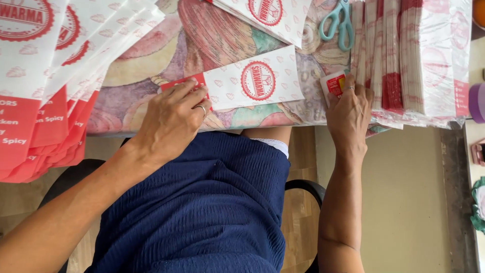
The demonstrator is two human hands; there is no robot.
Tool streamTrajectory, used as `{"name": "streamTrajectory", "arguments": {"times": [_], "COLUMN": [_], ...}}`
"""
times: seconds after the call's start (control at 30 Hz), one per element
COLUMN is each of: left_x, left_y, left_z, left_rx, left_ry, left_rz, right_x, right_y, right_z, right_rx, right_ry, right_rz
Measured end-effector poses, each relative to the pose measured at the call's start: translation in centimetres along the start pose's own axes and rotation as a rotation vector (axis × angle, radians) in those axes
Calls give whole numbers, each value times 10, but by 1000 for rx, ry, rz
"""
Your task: Applying glue to the flaps of paper shawarma bags and stacking them for assembly.
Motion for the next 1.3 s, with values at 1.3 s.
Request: {"name": "streamTrajectory", "arguments": {"times": [1.3], "left_x": [40], "left_y": [52], "left_z": [-13], "left_rx": [-359], "left_ry": [437], "left_rz": [269], "right_x": [-29], "right_y": [-30], "right_z": [-7], "right_rx": [1335], "right_ry": [-405], "right_rz": [30]}}
Point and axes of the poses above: each hand's wrist, its own x-axis towards the middle knuckle, its own z-axis out of the back of the hand, y = z × x, the point moved 8 cm from there along x, towards the middle knuckle, and after that the axes turned 12 degrees about x, right-handed, at the moved point
